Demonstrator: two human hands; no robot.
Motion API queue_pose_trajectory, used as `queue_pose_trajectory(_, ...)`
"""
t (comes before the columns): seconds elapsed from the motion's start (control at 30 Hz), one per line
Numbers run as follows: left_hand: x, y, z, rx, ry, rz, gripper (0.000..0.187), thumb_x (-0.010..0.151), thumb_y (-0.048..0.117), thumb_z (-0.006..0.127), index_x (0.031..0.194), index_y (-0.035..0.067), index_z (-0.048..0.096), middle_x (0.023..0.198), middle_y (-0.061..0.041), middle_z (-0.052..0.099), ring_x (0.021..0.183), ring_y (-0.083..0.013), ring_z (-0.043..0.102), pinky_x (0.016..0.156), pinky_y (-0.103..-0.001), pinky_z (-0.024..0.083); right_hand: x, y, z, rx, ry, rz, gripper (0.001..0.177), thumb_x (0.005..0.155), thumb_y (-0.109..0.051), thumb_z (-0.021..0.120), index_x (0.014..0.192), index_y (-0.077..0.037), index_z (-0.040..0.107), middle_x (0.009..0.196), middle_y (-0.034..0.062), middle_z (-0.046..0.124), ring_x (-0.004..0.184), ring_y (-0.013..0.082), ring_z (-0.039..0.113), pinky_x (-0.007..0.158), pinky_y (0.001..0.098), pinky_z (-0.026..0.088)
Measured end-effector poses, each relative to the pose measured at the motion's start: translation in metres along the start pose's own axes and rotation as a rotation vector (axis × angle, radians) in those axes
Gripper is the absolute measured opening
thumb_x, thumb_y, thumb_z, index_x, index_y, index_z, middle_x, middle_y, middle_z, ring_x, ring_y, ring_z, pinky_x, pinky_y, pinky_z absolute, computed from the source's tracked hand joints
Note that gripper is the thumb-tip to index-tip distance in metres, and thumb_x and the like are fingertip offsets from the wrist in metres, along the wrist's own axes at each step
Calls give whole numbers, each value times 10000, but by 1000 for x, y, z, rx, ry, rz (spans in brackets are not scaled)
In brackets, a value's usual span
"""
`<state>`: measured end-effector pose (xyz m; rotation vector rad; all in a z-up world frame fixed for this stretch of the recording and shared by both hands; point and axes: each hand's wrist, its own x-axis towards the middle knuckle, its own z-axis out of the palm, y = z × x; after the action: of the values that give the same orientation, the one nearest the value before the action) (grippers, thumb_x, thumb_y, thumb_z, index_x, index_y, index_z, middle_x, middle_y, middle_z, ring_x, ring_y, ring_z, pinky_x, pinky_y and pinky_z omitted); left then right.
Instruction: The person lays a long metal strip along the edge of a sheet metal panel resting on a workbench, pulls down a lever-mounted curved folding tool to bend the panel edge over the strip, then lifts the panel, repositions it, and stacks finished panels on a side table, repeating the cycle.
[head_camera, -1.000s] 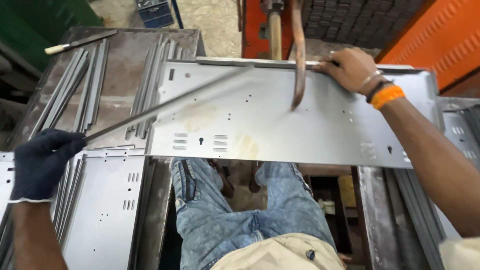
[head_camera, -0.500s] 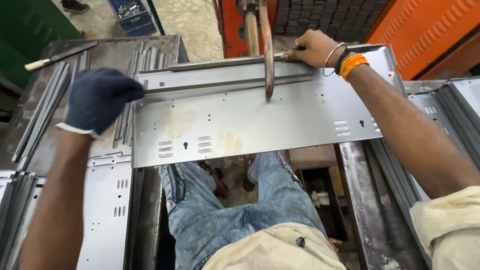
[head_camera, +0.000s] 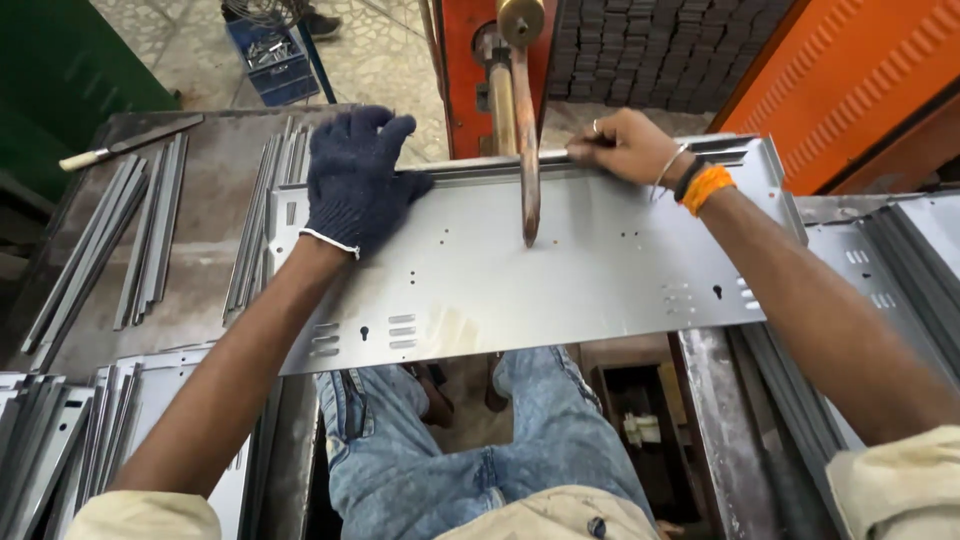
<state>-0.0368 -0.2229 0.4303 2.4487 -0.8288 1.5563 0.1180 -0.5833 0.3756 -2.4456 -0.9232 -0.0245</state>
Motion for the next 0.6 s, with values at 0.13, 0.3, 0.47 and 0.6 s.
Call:
queue_pose_trajectory(0.13, -28, -20, 38, -69, -565, -288, 371, 962, 423, 737, 818, 82, 710, 788, -176, 679, 690, -385, 668, 663, -508, 509, -18, -21, -2, 52, 114, -313, 313, 940, -306, 762, 1100, -37, 762, 908, 149, 761, 759, 256, 716, 679, 390, 547)
queue_pose_trajectory(0.3, -33, -27, 33, -107, -487, -303, 369, 950, 415, 728, 819, 71, 708, 799, -176, 701, 775, -390, 689, 678, -523, 507, -21, -37, -2, -353, 34, 82, 319, 1005, -412, 667, 1074, -121, 775, 838, 163, 741, 743, 347, 697, 692, 478, 521)
queue_pose_trajectory(0.47, -37, -80, -8, -106, -573, -305, 300, 930, 389, 718, 939, 91, 755, 837, -167, 727, 792, -396, 687, 717, -525, 502, -25, -17, 11, -282, 159, -111, 277, 991, -341, 655, 1068, -97, 762, 937, 168, 749, 840, 373, 691, 728, 485, 518)
queue_pose_trajectory(0.6, -71, -115, -13, -416, -653, -497, 285, 940, 305, 708, 1098, 74, 765, 983, -166, 760, 872, -339, 719, 782, -430, 547, -26, -18, 18, -168, 138, 10, 247, 978, -305, 667, 1058, -87, 752, 921, 168, 746, 818, 355, 703, 721, 465, 528)
